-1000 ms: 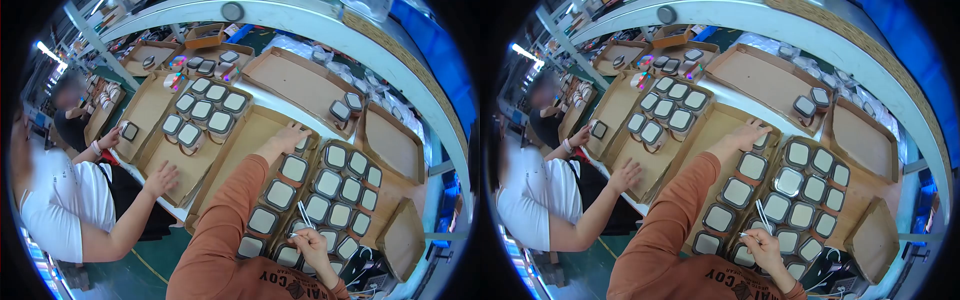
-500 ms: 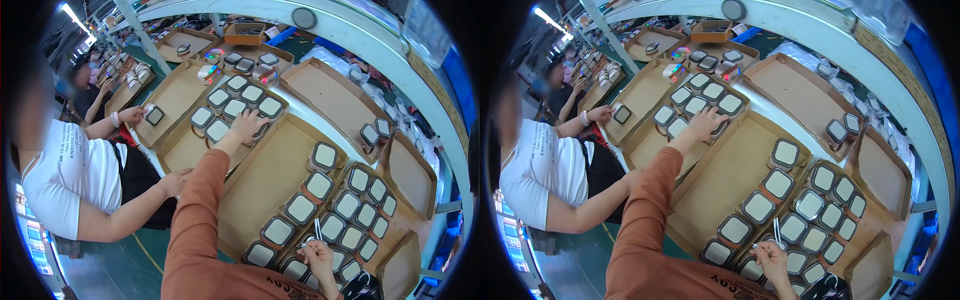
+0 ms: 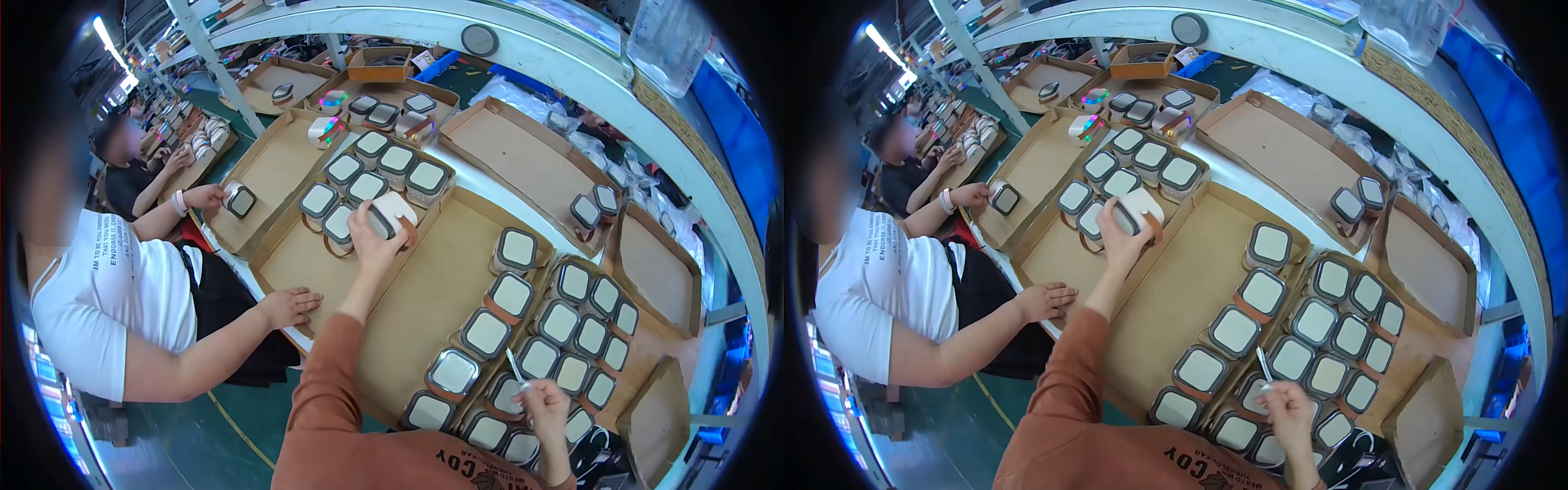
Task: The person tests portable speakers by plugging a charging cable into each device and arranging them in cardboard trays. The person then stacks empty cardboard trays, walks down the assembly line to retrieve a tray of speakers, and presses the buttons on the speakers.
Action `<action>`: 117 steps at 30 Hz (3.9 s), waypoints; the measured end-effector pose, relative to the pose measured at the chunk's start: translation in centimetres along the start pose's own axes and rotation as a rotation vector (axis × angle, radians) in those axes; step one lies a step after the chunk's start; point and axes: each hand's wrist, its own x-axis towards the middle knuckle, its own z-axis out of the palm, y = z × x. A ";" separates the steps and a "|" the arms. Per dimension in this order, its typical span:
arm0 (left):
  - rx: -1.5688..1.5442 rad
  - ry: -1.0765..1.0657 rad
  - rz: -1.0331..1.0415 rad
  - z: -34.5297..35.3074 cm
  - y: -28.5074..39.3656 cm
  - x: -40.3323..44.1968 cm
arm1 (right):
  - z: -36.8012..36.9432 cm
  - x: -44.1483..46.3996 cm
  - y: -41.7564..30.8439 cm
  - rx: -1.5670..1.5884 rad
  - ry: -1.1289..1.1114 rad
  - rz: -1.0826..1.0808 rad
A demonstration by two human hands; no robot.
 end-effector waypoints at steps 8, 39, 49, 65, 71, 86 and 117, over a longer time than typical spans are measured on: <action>-1.583 -0.590 -0.690 -4.1 8.9 -11.0 | 3.2 2.6 -4.3 -0.299 0.026 -0.433; -1.695 -0.990 -0.866 -6.1 13.9 -16.9 | 6.2 -1.0 -4.5 -0.806 0.146 -0.986; -1.362 -1.113 -0.699 -8.0 10.3 -15.9 | 4.0 -1.3 -4.7 -0.289 -0.204 -0.324; 0.466 -1.199 0.431 -8.5 -0.7 -1.0 | 2.0 0.2 -2.4 0.016 0.033 -0.180; 0.924 -0.712 0.658 -5.4 -6.8 6.8 | -1.8 0.7 -4.0 -0.038 0.641 -0.323; -1.395 -0.518 -0.644 -5.3 4.9 -4.2 | 3.4 1.4 -5.2 -0.345 0.210 -0.397; -1.031 -1.278 -0.328 -4.7 11.9 -8.8 | 1.3 -1.3 -3.4 0.093 0.108 -0.232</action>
